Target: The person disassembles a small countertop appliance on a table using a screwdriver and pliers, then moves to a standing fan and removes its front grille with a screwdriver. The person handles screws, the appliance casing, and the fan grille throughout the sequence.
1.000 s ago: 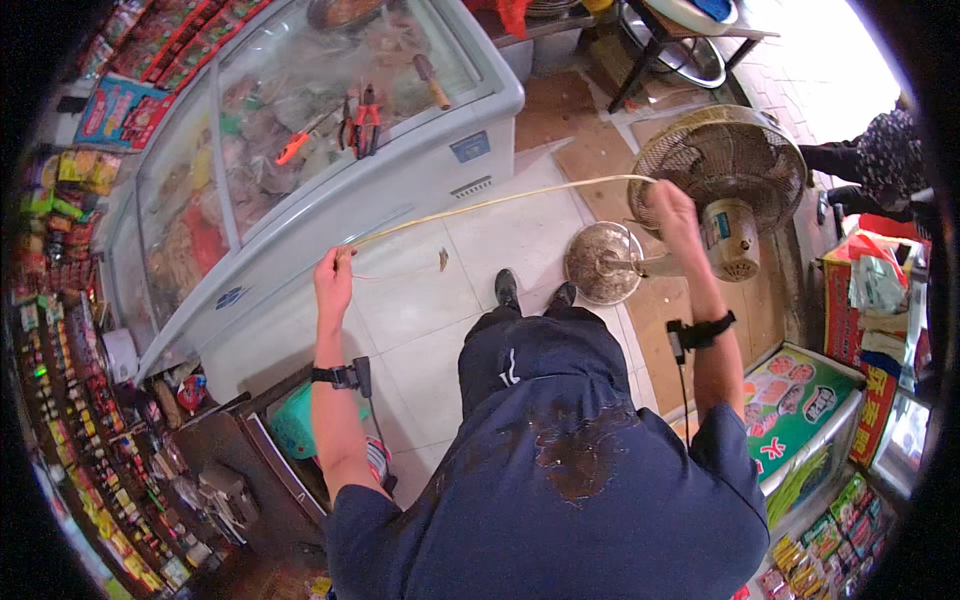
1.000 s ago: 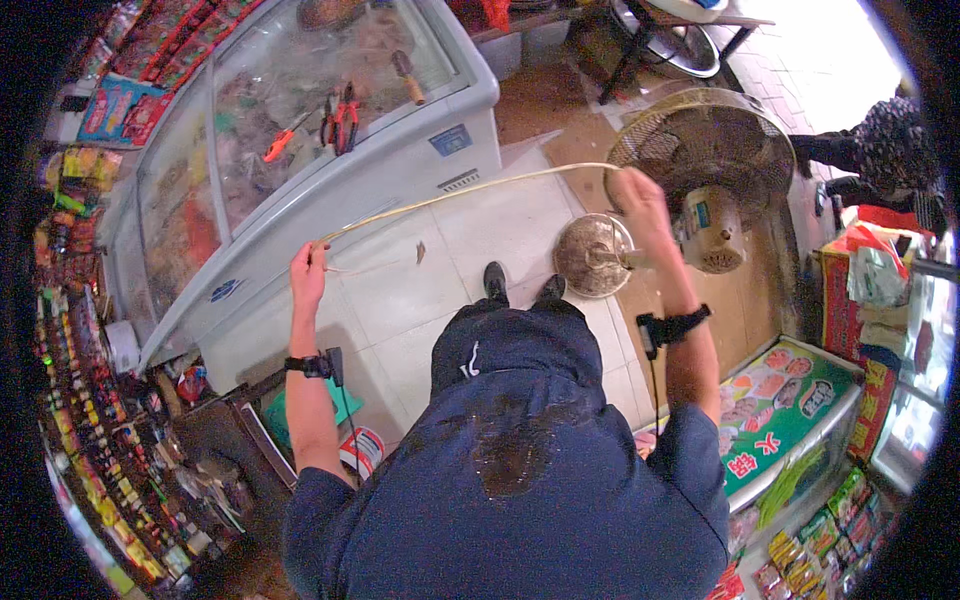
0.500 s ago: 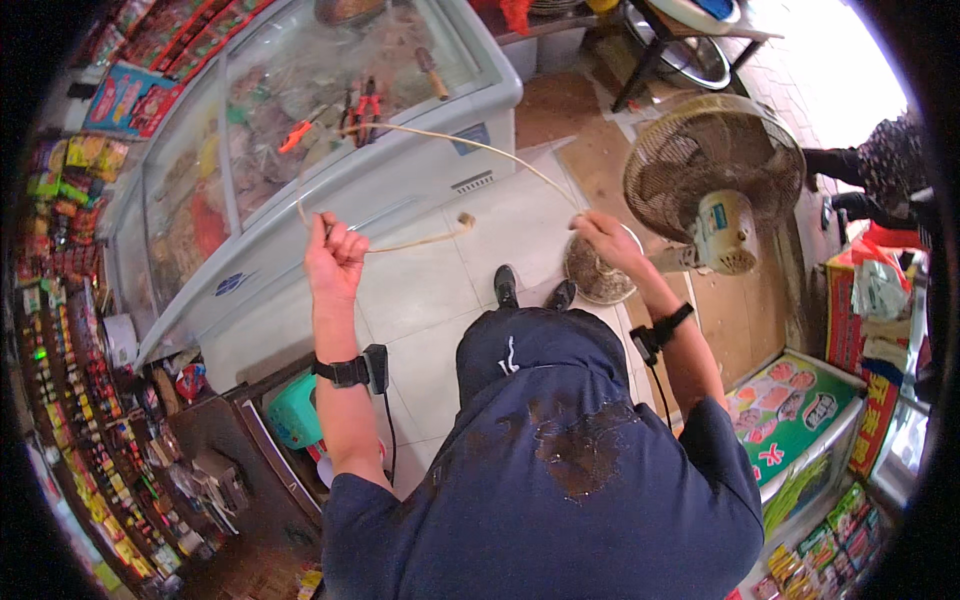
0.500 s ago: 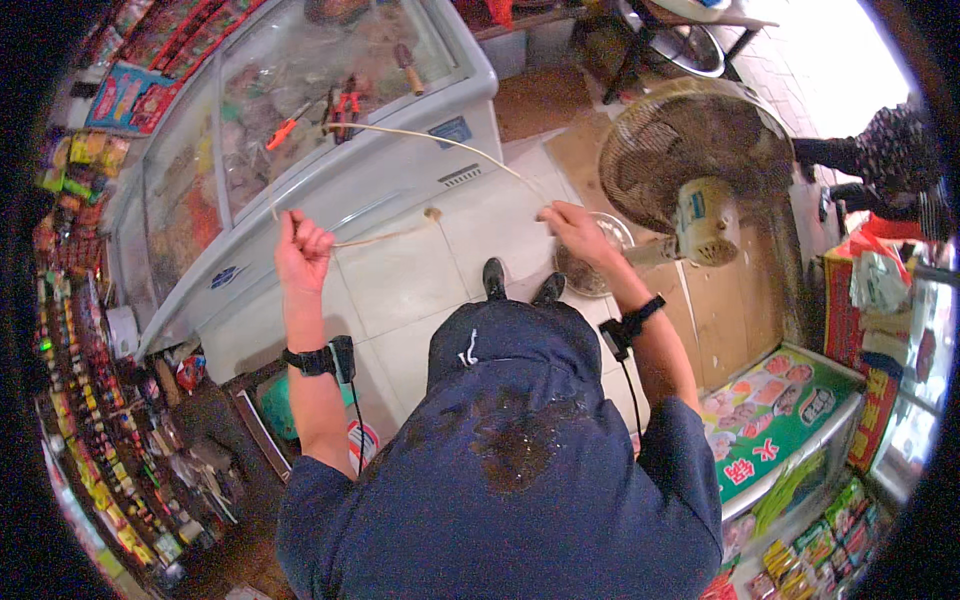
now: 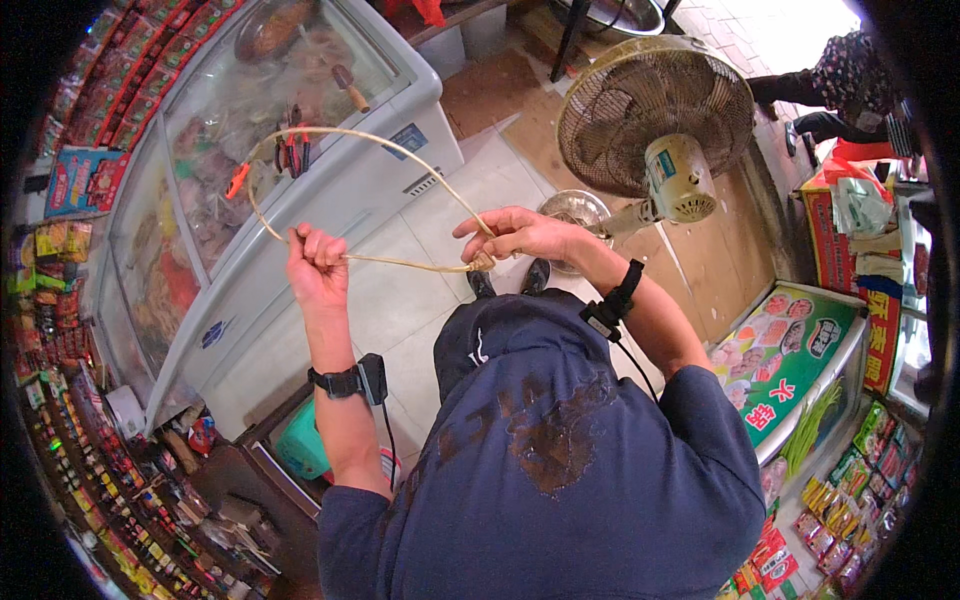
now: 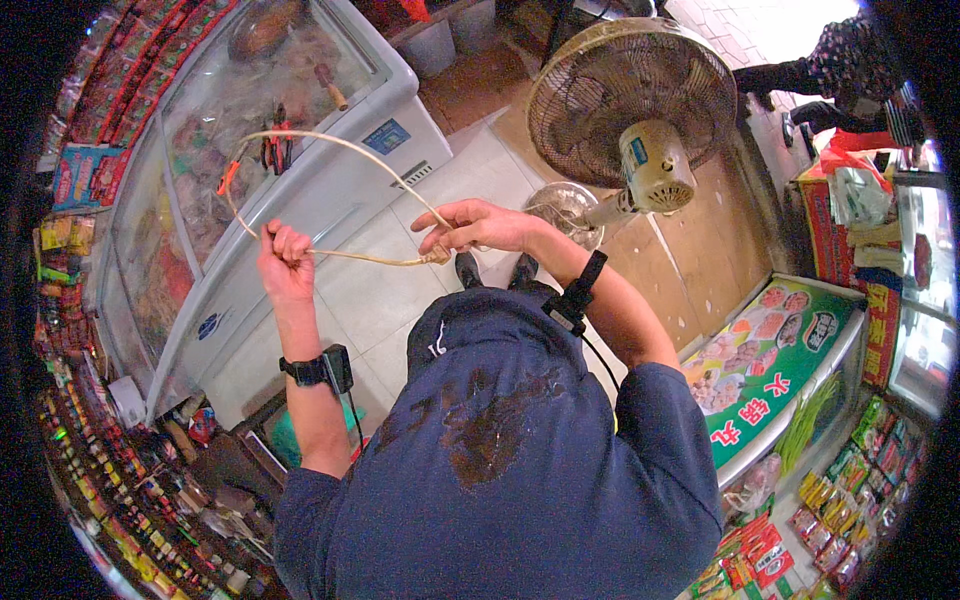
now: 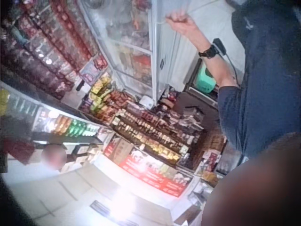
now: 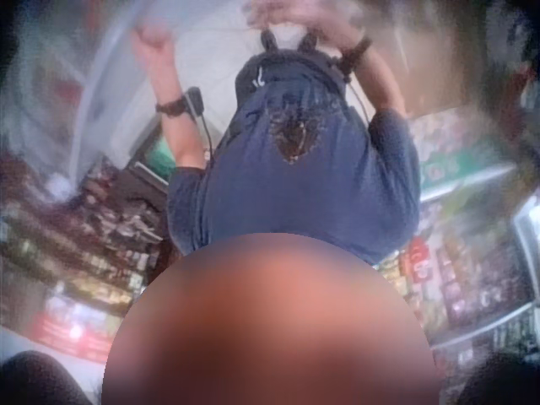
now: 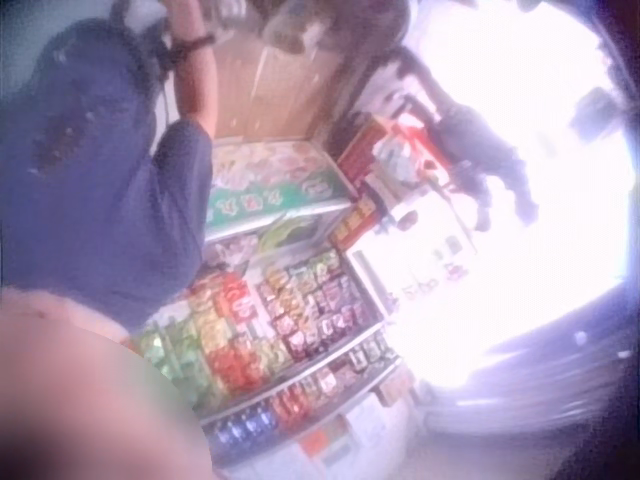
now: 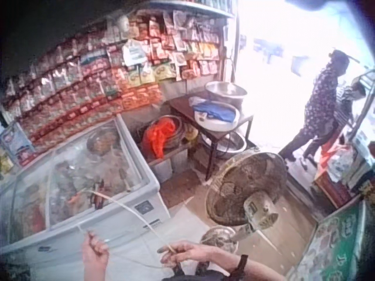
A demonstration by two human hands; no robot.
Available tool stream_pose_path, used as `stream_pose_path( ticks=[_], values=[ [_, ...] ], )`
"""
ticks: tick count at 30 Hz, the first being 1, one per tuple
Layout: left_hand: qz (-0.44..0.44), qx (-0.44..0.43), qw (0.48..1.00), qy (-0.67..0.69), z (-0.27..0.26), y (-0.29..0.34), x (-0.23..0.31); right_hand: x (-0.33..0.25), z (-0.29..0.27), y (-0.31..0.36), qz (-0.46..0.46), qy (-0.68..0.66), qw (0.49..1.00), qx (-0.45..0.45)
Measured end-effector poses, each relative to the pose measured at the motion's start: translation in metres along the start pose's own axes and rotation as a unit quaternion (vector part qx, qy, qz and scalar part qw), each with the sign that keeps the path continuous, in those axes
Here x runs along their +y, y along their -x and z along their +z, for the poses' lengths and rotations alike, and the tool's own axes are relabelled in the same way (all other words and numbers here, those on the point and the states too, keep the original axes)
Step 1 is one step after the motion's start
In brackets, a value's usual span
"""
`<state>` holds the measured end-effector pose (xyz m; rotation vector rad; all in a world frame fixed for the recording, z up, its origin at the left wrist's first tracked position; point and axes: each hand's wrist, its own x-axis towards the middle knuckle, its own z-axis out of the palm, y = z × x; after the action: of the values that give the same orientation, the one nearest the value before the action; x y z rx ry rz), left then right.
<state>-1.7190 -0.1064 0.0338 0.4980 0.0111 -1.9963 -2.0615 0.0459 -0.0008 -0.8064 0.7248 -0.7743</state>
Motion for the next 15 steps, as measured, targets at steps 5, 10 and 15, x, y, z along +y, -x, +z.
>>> stream_pose_path(
  ticks=[5, 10, 15],
  values=[
    [0.028, 0.039, 0.999, -0.015, -0.013, -0.007, 0.003, -0.006, 0.007, 0.009, -0.021, -0.051, 0.998, -0.011],
    [0.061, 0.078, 0.992, -0.073, -0.018, -0.010, 0.001, 0.007, -0.002, 0.007, -0.045, 0.048, 0.997, 0.028],
    [0.099, 0.037, 0.958, -0.266, -0.014, -0.006, -0.006, 0.057, -0.022, -0.001, -0.075, 0.281, 0.946, 0.143]
  ],
)
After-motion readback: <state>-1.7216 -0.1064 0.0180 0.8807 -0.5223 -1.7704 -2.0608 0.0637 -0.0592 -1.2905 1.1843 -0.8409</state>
